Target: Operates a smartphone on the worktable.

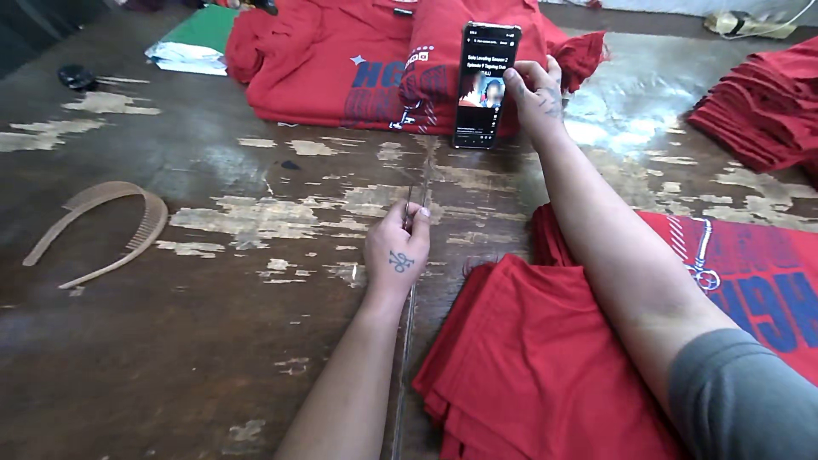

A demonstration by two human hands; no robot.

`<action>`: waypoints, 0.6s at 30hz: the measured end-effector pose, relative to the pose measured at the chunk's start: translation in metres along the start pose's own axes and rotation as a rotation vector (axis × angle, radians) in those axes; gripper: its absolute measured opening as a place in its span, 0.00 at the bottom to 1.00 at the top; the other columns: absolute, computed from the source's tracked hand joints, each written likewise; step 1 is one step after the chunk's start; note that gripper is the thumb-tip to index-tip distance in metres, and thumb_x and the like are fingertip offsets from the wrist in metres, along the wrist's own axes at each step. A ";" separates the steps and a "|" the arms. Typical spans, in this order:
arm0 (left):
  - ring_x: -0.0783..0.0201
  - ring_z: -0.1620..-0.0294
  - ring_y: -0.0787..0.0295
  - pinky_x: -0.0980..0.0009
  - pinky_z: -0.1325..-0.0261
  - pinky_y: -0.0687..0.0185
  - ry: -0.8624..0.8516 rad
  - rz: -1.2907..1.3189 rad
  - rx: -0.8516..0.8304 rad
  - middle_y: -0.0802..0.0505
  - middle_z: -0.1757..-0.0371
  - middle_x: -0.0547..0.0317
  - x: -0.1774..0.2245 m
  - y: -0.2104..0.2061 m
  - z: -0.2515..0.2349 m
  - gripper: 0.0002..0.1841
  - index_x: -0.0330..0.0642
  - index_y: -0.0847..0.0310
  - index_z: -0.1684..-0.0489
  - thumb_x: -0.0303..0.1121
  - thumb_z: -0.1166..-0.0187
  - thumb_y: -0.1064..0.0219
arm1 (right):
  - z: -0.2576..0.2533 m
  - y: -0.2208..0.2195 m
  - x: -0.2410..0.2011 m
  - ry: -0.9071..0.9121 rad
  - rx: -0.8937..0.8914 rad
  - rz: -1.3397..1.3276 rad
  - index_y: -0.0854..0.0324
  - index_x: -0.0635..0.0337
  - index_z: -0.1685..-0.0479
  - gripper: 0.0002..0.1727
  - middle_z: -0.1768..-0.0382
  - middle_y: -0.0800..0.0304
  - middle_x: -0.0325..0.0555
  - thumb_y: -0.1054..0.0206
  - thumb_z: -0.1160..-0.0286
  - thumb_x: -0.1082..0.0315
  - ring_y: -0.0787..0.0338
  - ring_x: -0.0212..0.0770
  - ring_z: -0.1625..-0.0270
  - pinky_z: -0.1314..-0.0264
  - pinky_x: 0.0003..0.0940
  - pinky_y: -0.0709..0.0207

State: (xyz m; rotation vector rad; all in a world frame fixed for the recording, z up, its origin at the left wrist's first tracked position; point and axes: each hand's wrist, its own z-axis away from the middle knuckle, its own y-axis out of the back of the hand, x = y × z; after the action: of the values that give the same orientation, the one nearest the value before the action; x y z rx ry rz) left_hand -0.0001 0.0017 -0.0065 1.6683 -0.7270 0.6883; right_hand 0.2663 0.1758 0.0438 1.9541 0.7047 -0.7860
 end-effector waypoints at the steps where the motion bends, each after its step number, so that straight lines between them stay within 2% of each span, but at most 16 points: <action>1: 0.67 0.78 0.22 0.60 0.70 0.27 0.000 0.001 0.002 0.16 0.78 0.65 0.000 0.000 0.000 0.11 0.50 0.12 0.54 0.43 0.14 0.38 | 0.000 0.000 -0.001 0.000 -0.002 0.003 0.15 0.43 0.33 0.24 0.09 0.50 0.66 0.39 0.18 0.41 0.45 0.62 0.09 0.12 0.56 0.44; 9: 0.67 0.78 0.22 0.60 0.71 0.27 -0.003 0.000 0.006 0.16 0.78 0.66 -0.002 -0.001 0.000 0.11 0.51 0.12 0.54 0.43 0.14 0.38 | 0.000 -0.001 0.000 0.002 0.003 -0.004 0.14 0.43 0.34 0.24 0.09 0.49 0.65 0.39 0.18 0.41 0.43 0.62 0.10 0.14 0.55 0.42; 18: 0.67 0.78 0.23 0.60 0.71 0.28 -0.005 -0.001 0.004 0.17 0.78 0.66 0.000 0.001 0.001 0.11 0.50 0.12 0.55 0.44 0.14 0.38 | 0.000 0.000 0.001 0.000 -0.005 -0.002 0.15 0.44 0.33 0.25 0.09 0.50 0.65 0.39 0.19 0.40 0.44 0.62 0.09 0.12 0.56 0.44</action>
State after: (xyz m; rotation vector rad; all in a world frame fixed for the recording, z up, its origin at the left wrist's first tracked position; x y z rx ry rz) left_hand -0.0007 0.0008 -0.0065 1.6743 -0.7288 0.6860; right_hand 0.2668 0.1765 0.0428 1.9493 0.7077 -0.7853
